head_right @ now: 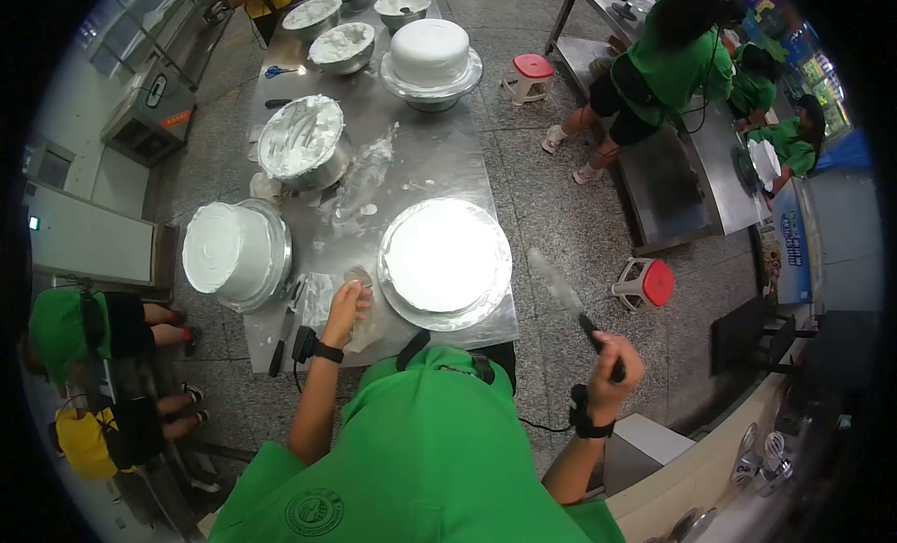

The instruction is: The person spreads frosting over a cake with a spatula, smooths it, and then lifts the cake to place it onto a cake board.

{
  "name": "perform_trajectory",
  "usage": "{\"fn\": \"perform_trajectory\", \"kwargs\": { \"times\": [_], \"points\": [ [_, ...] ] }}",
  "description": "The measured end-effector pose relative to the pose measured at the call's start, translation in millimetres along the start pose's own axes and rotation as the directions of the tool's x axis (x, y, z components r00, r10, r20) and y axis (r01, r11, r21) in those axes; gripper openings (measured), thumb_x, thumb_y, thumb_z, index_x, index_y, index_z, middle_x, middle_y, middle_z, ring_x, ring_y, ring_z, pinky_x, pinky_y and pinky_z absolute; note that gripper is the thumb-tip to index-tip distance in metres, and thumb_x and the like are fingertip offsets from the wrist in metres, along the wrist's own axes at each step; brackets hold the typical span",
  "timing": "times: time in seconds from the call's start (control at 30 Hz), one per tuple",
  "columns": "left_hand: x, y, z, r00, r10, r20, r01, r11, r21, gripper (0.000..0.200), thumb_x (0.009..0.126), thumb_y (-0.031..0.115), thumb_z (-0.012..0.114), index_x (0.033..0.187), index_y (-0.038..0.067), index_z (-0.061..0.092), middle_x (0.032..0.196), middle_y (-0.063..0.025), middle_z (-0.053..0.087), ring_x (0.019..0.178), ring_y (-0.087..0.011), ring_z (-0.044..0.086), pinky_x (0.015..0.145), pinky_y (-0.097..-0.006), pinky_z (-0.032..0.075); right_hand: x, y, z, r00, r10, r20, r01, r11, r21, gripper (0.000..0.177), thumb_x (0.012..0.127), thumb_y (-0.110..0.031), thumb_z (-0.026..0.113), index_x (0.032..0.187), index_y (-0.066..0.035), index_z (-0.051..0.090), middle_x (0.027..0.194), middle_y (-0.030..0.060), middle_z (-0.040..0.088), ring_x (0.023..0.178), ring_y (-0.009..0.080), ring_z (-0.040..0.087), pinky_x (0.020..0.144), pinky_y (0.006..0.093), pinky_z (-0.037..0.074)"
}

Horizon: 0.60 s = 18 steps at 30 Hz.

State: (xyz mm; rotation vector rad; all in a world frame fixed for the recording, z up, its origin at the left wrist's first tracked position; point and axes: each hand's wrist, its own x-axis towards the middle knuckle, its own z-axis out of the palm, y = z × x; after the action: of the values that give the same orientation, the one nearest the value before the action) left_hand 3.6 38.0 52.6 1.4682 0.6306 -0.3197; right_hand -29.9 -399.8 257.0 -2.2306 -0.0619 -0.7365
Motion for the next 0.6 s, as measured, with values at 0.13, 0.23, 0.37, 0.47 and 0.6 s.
{"fn": "perform_trajectory", "kwargs": {
  "times": [0.13, 0.23, 0.37, 0.47, 0.6],
  "points": [
    [19, -9, 17, 0.998, -0.058, 0.033, 0.061, 0.993, -0.102, 0.042, 0.101, 0.038, 0.046, 0.127, 0.006, 0.054, 0.103, -0.0029, 0.062, 0.077, -0.009, 0.057, 0.065, -0.0211, 0.045, 8, -26, 31, 0.97, -0.025, 0.242, 0.014, 0.999, 0.047, 0.016, 0.088, -0.012, 0.061, 0.079, -0.001, 0.069, 0.073, 0.0119, 0.067, 0.062, 0.0267, 0.063, 0.059, 0.0337, 0.047],
    [33, -18, 25, 0.995, -0.04, 0.089, 0.048, 0.995, -0.09, 0.039, 0.102, 0.037, 0.045, 0.123, 0.006, 0.055, 0.1, -0.002, 0.062, 0.075, -0.0084, 0.058, 0.063, -0.021, 0.046, 15, -30, 54, 0.932, -0.088, 0.351, 0.084, 0.996, 0.026, 0.018, 0.087, -0.015, 0.063, 0.076, -0.002, 0.067, 0.071, 0.0115, 0.065, 0.061, 0.0278, 0.062, 0.057, 0.0335, 0.046],
    [43, -29, 28, 0.994, -0.015, 0.11, 0.027, 0.994, -0.104, 0.033, 0.103, 0.033, 0.042, 0.116, 0.006, 0.057, 0.095, -0.0009, 0.063, 0.074, -0.0075, 0.058, 0.062, -0.0233, 0.05, 22, -30, 68, 0.93, -0.08, 0.359, 0.058, 0.996, 0.071, 0.02, 0.087, -0.019, 0.065, 0.076, -0.002, 0.065, 0.069, 0.0125, 0.063, 0.061, 0.0292, 0.062, 0.056, 0.0345, 0.045],
    [40, -26, 30, 0.993, -0.036, 0.115, 0.053, 0.988, -0.144, 0.031, 0.104, 0.031, 0.041, 0.114, 0.006, 0.057, 0.095, -0.0012, 0.064, 0.075, -0.0088, 0.06, 0.062, -0.0248, 0.052, 29, -35, 77, 0.917, 0.09, 0.388, -0.124, 0.99, 0.065, 0.022, 0.089, -0.024, 0.064, 0.08, -0.004, 0.062, 0.067, 0.0142, 0.06, 0.059, 0.0316, 0.06, 0.054, 0.0369, 0.044],
    [39, -25, 30, 0.988, -0.056, 0.146, 0.083, 0.978, -0.189, 0.032, 0.104, 0.03, 0.041, 0.116, 0.005, 0.056, 0.099, -0.004, 0.066, 0.077, -0.0125, 0.065, 0.063, -0.026, 0.054, 22, -28, 91, 0.919, 0.158, 0.361, -0.183, 0.982, 0.037, 0.022, 0.09, -0.023, 0.062, 0.078, -0.005, 0.061, 0.064, 0.0144, 0.058, 0.055, 0.0324, 0.058, 0.051, 0.0373, 0.043]
  ]
}}
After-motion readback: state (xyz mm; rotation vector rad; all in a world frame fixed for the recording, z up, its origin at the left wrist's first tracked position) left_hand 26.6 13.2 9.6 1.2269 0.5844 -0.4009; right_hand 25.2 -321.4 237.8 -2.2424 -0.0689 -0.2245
